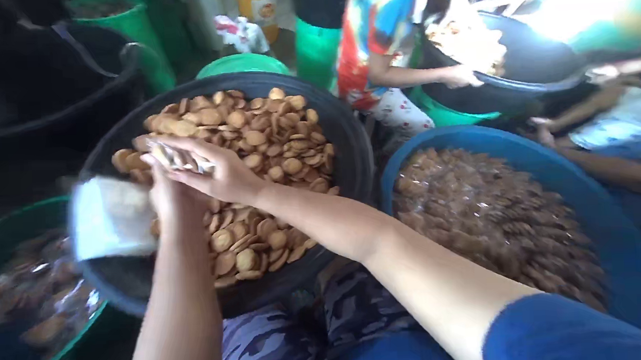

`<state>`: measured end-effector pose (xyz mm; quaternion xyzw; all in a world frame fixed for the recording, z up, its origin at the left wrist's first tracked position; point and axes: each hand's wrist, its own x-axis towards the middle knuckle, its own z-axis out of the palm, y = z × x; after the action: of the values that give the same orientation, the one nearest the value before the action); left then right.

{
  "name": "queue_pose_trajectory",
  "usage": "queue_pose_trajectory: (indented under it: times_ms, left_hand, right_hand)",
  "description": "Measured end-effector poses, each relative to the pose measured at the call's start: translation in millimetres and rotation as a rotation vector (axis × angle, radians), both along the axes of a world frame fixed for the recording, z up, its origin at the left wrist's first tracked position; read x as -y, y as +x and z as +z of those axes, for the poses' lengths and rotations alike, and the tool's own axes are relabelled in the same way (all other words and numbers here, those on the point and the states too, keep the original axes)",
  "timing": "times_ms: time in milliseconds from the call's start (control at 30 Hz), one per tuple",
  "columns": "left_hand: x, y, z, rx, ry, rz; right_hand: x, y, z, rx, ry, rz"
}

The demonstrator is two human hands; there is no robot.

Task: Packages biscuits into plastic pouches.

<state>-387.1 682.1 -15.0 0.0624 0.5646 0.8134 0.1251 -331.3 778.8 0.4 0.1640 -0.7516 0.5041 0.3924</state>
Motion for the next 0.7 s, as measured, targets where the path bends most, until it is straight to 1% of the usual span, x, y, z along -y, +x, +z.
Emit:
queue_pose_trajectory:
  times_ms: [67,100,133,167,200,233,267,333,367,400,467,500,533,567,633,667,700]
  left_hand:
    - [-11,1,9,0.048,-0.056,-0.011]
    - [-13,2,12,0.066,-0.090,-0.003]
    - [-13,3,15,0.076,-0.105,0.006]
    - [-11,4,18,0.080,-0.103,0.005]
    - [-9,5,21,0.086,-0.082,0.006]
    - [-7,5,24,0.095,-0.056,0.009]
    - [-6,4,26,0.104,-0.032,0.007]
    - [-5,4,29,0.126,0.000,0.025]
    - [-6,6,31,0.130,0.007,0.036]
    - [-7,8,32,0.132,0.007,0.044]
    - [-8,11,35,0.115,0.002,0.036]
    - [-8,12,35,0.104,-0.004,0.030]
    - [-9,12,34,0.091,-0.015,0.021]
    - [-8,13,33,0.077,-0.030,0.011]
    - [-5,11,31,0.040,-0.078,-0.002]
    - [-2,10,32,0.001,-0.117,-0.005]
    - [3,8,32,-0.056,-0.166,-0.019]
  right_hand:
    - [-21,25,35,0.053,-0.181,-0.036]
    - [-35,45,51,0.091,-0.233,-0.065]
    - [-51,70,62,0.124,-0.240,-0.103]
    - [-70,97,66,0.150,-0.203,-0.164]
    - [-91,125,62,0.158,-0.139,-0.251]
    - [-114,153,52,0.148,-0.097,-0.345]
    - [-139,182,37,0.133,-0.102,-0.440]
    - [-185,242,4,0.179,-0.243,-0.672]
    - [-204,273,-11,0.278,-0.335,-0.777]
    - [-218,304,-24,0.438,-0.414,-0.846]
    - [-228,348,-49,0.841,-0.471,-0.866]
    - [-224,358,-62,0.996,-0.456,-0.862]
    - [-219,362,-76,1.103,-0.387,-0.882]
    - [-214,362,-90,1.159,-0.255,-0.948]
    - [-209,363,-114,1.138,0.107,-1.106]
    - [-210,364,-122,1.105,0.245,-1.145]
    - [-213,365,-128,1.093,0.344,-1.142]
